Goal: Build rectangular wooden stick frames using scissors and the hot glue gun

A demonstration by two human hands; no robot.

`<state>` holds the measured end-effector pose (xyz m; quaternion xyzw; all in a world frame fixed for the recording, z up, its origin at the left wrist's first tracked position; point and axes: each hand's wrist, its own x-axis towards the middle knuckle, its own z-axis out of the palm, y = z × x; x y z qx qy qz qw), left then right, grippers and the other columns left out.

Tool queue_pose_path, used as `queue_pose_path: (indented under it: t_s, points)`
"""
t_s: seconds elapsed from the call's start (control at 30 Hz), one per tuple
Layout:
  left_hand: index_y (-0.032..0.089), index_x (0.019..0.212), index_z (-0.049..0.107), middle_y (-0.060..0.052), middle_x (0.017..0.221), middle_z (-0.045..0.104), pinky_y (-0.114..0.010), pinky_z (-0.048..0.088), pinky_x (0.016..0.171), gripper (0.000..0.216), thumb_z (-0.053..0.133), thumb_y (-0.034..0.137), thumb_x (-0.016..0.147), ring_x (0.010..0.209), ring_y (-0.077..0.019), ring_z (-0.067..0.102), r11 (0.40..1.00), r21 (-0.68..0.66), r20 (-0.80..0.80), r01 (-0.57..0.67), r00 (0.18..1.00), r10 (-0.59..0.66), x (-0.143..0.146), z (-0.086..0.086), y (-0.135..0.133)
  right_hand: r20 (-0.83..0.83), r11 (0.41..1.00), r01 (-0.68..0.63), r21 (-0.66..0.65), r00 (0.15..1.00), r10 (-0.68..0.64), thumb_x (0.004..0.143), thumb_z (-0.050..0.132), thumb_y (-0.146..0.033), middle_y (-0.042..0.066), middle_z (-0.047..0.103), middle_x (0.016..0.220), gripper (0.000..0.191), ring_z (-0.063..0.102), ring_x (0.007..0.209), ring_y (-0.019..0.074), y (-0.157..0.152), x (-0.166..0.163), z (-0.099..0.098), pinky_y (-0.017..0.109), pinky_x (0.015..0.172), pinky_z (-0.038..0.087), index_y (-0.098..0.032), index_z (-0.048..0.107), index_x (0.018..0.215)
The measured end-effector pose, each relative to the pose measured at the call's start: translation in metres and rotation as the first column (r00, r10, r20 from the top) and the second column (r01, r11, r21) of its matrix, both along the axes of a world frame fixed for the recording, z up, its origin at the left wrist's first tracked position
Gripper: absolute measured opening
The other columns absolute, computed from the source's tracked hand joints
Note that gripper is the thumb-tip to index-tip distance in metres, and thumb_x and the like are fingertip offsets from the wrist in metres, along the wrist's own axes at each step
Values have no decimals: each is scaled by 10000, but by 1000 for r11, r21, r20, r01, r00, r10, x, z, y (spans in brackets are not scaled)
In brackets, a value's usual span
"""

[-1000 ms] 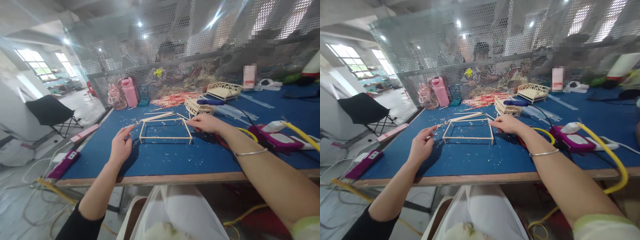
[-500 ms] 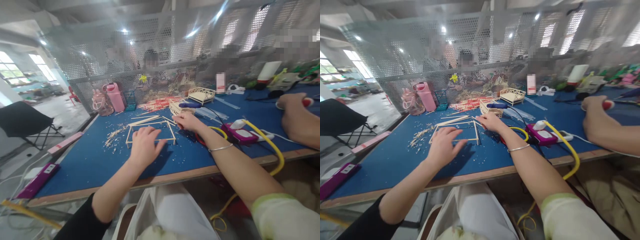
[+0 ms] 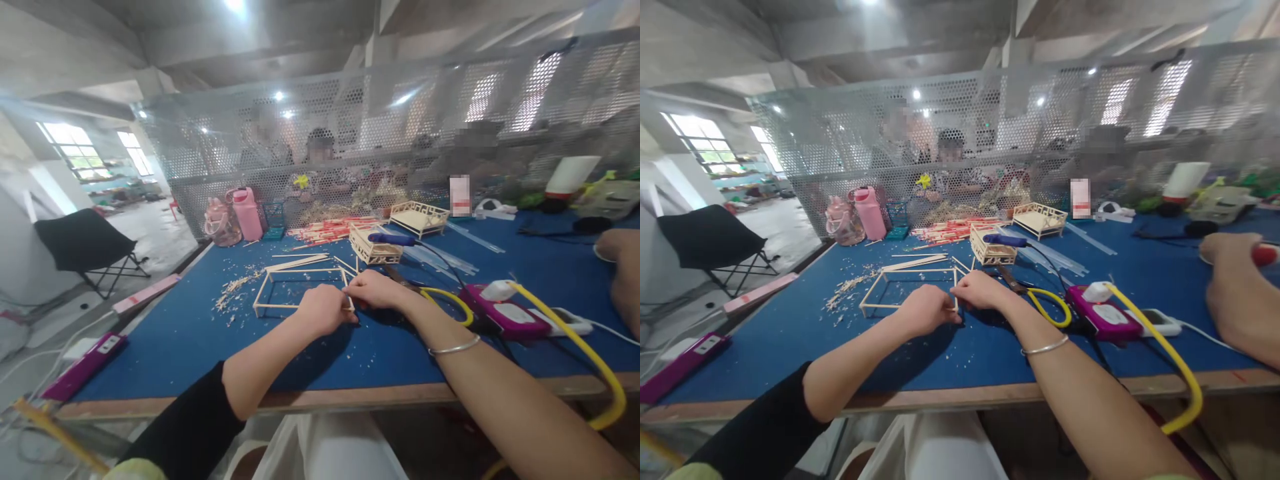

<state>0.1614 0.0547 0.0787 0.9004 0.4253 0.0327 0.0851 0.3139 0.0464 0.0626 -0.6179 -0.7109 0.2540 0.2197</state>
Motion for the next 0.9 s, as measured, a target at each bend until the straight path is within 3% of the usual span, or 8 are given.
queue_pose_path:
  t_s: [0.17,0.27,0.33,0.47,0.53,0.6,0.77,0.9]
  points:
    - [218,752,734,-62,768,732,-286,482,675,174,719,388,723,781,-228,678,1000,20,143,-13,990,10,-6,-5,-2,-12,1000,12,-7,1000,-12,830,471,-293,-17,526,421,426,436,392,87,3,0,-5,224,465,348,-188,508,419]
    - [218,971,712,-42,933,736,-261,478,763,265,700,365,751,873,-194,660,996,85,315,-37,949,8,-16,-2,-3,-19,1000,22,-17,1000,-22,818,472,-288,-21,520,418,407,430,385,83,3,-1,-7,216,455,347,-188,504,425]
    - [212,1091,667,-35,1015,720,-250,459,826,317,625,364,815,930,-176,639,985,134,444,-112,895,41,-31,6,4,-19,999,29,-24,999,-29,803,478,-276,-23,516,413,389,426,381,82,3,-1,-7,214,452,347,-188,504,425]
    - [140,1033,660,-71,934,712,-293,453,805,360,353,300,936,875,-199,630,915,120,626,-384,745,231,-76,23,43,-13,999,25,-42,1000,-26,786,478,-243,-22,514,410,390,426,385,80,0,-1,-4,214,462,349,-187,497,400]
    - [117,1113,619,-86,907,709,-319,451,812,375,311,241,939,897,-216,626,877,52,657,-478,678,331,-99,23,67,-11,999,22,-48,1000,-23,784,479,-234,-23,505,401,395,428,387,82,-1,-1,-2,217,468,349,-187,498,392]
    - [125,1115,617,-59,810,704,-319,465,795,311,405,238,917,858,-215,639,872,-57,632,-487,658,409,-114,15,86,-11,998,26,-51,1000,-26,784,486,-236,-25,497,393,395,431,387,85,0,0,-2,221,474,349,-188,503,393]
    - [135,1009,624,-38,916,666,-331,536,698,264,550,365,902,759,-145,634,864,-379,501,-332,711,493,-124,-14,101,-25,997,57,-55,998,-58,806,488,-310,-20,507,396,414,438,387,94,1,0,-4,234,487,360,-196,497,408]
    - [145,1076,599,-61,1034,644,-352,548,738,278,544,359,909,846,-159,633,826,-492,492,-274,695,524,-120,-22,100,-29,994,79,-71,996,-81,807,490,-361,-14,534,422,411,442,388,97,1,-1,-5,238,467,354,-205,483,426]
